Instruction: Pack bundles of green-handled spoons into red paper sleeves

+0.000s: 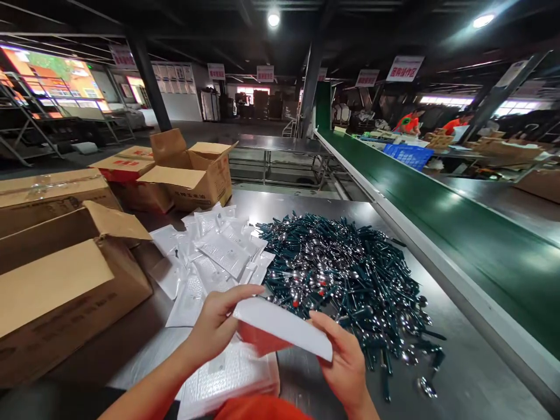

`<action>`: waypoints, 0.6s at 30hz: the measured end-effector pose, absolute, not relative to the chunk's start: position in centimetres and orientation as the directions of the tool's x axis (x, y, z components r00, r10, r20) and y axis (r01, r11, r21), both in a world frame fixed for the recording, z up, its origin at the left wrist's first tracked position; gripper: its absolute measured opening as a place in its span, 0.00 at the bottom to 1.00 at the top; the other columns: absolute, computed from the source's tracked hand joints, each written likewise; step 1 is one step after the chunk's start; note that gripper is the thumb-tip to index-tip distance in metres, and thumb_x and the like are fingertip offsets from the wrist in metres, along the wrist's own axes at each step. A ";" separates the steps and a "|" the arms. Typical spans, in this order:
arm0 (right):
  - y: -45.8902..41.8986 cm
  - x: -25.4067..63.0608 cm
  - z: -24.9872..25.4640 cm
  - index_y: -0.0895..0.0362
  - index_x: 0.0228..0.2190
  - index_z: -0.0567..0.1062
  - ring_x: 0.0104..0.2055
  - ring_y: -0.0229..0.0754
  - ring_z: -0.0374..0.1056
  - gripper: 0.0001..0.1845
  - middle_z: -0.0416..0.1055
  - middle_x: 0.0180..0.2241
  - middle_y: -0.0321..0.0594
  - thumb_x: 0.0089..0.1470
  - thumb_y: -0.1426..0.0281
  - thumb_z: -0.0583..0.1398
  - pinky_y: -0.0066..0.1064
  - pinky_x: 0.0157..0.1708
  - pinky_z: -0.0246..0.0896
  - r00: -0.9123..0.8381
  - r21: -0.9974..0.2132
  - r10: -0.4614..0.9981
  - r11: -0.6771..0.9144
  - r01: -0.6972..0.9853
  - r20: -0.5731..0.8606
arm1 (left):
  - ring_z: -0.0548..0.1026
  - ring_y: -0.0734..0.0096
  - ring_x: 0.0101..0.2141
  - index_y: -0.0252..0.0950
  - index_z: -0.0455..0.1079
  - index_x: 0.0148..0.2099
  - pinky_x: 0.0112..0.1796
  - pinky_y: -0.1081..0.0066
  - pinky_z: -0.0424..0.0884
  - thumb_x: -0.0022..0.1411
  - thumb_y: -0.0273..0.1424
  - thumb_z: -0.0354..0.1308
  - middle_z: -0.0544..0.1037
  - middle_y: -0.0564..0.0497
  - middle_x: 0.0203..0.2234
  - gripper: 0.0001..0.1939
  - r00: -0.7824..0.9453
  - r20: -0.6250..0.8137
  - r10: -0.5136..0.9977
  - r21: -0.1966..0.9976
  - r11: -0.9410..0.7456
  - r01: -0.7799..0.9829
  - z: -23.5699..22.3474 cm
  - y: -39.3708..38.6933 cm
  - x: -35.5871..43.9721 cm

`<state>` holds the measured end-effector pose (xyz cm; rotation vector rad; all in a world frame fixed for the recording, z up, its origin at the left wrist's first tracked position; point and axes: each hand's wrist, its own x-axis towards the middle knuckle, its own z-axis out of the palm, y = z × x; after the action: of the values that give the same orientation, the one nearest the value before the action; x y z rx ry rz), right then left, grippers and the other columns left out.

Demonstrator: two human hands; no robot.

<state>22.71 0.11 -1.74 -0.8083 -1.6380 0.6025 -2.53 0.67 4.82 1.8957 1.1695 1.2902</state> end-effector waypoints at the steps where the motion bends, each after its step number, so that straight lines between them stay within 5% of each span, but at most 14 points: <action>1: 0.1 22.9 -1.4 0.48 0.49 0.76 0.32 0.44 0.78 0.20 0.81 0.35 0.40 0.54 0.71 0.64 0.30 0.34 0.75 -0.098 -0.721 0.754 0.652 0.234 0.649 | 0.82 0.69 0.34 0.42 0.79 0.46 0.33 0.78 0.74 0.57 0.24 0.53 0.85 0.54 0.35 0.19 0.179 0.435 0.883 0.814 -0.470 0.342 4.8 0.7 -2.6; 4: 0.0 23.3 -0.1 0.47 0.46 0.79 0.32 0.45 0.78 0.16 0.81 0.34 0.39 0.56 0.72 0.61 0.33 0.33 0.75 -0.144 -0.652 0.697 0.712 0.262 0.703 | 0.82 0.67 0.31 0.42 0.79 0.48 0.31 0.76 0.74 0.62 0.31 0.54 0.85 0.49 0.34 0.15 0.282 0.432 0.857 0.805 -0.507 0.308 4.9 0.9 -2.9; 10: 0.1 23.8 2.0 0.42 0.41 0.81 0.26 0.41 0.71 0.16 0.78 0.27 0.36 0.58 0.73 0.59 0.33 0.26 0.68 -0.256 -0.701 0.683 0.713 0.025 0.684 | 0.80 0.62 0.28 0.42 0.82 0.41 0.30 0.69 0.71 0.66 0.44 0.48 0.84 0.43 0.29 0.21 0.537 0.313 0.783 0.877 -0.455 0.153 5.7 1.1 -3.9; 16: -0.8 23.8 1.0 0.50 0.38 0.80 0.32 0.47 0.73 0.17 0.76 0.30 0.43 0.63 0.66 0.51 0.36 0.29 0.67 -0.190 -0.737 0.727 0.676 0.028 0.660 | 0.79 0.60 0.28 0.39 0.82 0.41 0.31 0.67 0.69 0.66 0.50 0.44 0.83 0.43 0.28 0.28 0.493 0.370 0.787 0.886 -0.459 0.069 6.1 0.6 -3.3; 18: -1.0 23.1 0.3 0.52 0.38 0.80 0.35 0.50 0.73 0.15 0.77 0.33 0.46 0.61 0.61 0.54 0.37 0.31 0.69 -0.100 -0.722 0.726 0.688 0.081 0.680 | 0.78 0.64 0.27 0.38 0.81 0.39 0.30 0.69 0.69 0.66 0.47 0.48 0.82 0.44 0.27 0.24 0.423 0.428 0.799 0.853 -0.511 0.102 5.6 0.4 -2.5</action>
<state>23.07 -1.02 0.29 -0.6745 -1.6016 0.6178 -2.48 0.44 5.64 1.8970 0.7654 1.1283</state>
